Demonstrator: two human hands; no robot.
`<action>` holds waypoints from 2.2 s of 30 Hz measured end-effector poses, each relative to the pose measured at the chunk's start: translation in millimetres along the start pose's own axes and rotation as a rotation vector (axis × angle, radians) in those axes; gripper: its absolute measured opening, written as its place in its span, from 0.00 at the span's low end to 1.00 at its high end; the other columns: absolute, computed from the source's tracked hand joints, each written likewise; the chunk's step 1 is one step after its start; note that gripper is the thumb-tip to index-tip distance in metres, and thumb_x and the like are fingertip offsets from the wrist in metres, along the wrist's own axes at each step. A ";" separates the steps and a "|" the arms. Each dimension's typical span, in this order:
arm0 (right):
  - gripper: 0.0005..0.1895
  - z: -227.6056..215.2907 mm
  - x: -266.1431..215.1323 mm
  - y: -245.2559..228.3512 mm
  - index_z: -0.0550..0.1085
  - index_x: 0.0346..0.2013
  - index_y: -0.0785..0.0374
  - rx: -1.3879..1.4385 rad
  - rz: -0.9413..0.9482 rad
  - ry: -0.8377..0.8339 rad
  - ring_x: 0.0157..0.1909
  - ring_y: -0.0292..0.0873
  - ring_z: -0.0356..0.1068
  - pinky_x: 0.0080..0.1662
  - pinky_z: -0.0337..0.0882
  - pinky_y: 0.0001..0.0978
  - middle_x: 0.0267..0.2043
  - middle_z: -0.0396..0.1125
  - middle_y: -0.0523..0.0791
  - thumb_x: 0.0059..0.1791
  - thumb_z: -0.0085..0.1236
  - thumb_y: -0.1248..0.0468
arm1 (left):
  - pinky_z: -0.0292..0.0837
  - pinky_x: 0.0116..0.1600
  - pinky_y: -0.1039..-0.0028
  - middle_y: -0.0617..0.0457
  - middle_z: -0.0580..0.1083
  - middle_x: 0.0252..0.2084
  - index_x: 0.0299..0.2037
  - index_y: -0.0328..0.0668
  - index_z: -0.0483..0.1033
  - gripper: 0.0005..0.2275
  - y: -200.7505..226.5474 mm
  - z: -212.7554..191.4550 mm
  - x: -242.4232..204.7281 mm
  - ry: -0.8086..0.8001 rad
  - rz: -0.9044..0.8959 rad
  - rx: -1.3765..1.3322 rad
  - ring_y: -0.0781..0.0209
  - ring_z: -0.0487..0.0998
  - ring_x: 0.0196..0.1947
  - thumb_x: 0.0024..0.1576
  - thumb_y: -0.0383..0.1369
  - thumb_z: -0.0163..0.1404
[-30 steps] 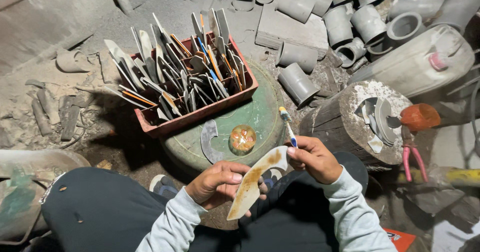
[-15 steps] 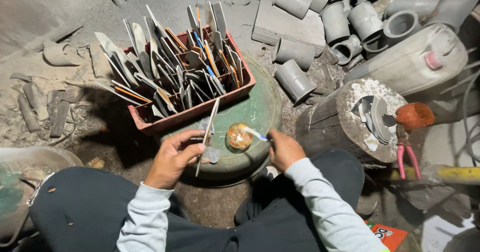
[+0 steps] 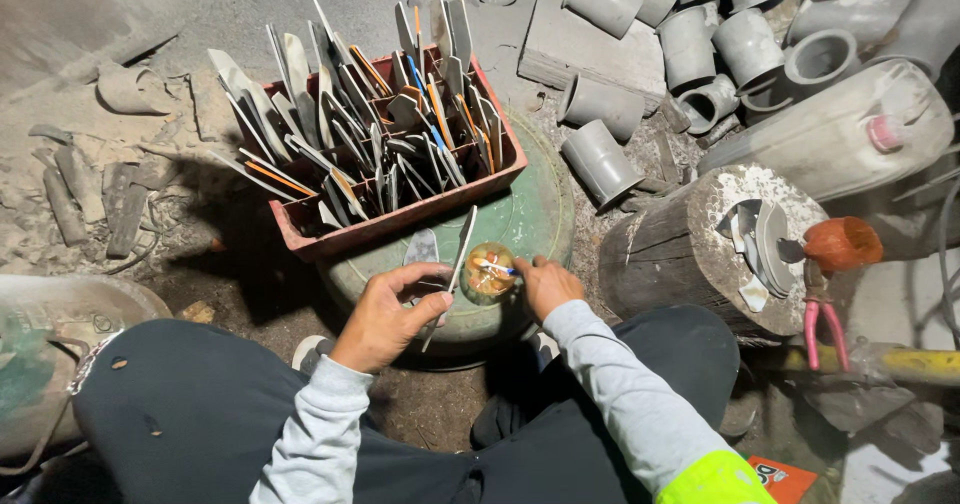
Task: The person sits on the floor and repeatedly picks up small, curved ceramic pieces from a crate. Using a toothbrush, they apply a brownish liquid from a small container onto the surface of each piece before placing it back into the crate.
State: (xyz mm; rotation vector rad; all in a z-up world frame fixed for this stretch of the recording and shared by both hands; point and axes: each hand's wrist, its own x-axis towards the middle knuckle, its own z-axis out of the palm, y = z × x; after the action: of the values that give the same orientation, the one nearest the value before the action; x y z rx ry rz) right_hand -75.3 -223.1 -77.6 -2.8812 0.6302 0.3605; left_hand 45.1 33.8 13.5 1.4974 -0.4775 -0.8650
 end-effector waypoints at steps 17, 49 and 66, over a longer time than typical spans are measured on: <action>0.16 -59.6 -92.1 12.7 0.75 0.50 0.52 0.105 0.231 -0.222 0.48 0.61 0.74 0.52 0.72 0.52 0.43 0.75 0.53 0.48 0.55 0.56 | 0.83 0.43 0.71 0.47 0.80 0.43 0.57 0.26 0.75 0.20 -22.5 14.8 5.7 -0.008 -0.091 -0.340 0.63 0.81 0.42 0.57 0.31 0.57; 0.12 -107.5 -107.9 -25.1 0.77 0.45 0.65 0.820 -0.082 0.595 0.38 0.37 0.77 0.41 0.74 0.27 0.37 0.76 0.47 0.47 0.57 0.72 | 0.81 0.52 0.51 0.37 0.76 0.54 0.59 0.23 0.71 0.24 -6.6 53.7 -11.1 -0.289 -0.210 -0.911 0.46 0.79 0.54 0.58 0.38 0.52; 0.13 -120.5 -108.7 31.5 0.79 0.46 0.64 0.786 0.016 0.505 0.36 0.37 0.75 0.37 0.73 0.28 0.37 0.77 0.45 0.47 0.57 0.72 | 0.79 0.53 0.52 0.38 0.75 0.56 0.64 0.28 0.67 0.27 -7.2 49.8 -6.1 -0.259 -0.236 -0.975 0.45 0.78 0.56 0.59 0.42 0.50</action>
State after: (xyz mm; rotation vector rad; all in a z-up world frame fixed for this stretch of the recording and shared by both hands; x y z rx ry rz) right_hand -160.8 -235.1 63.4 -2.1814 0.6672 -0.5257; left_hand 2.5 6.6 11.0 0.5465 -0.0187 -1.2448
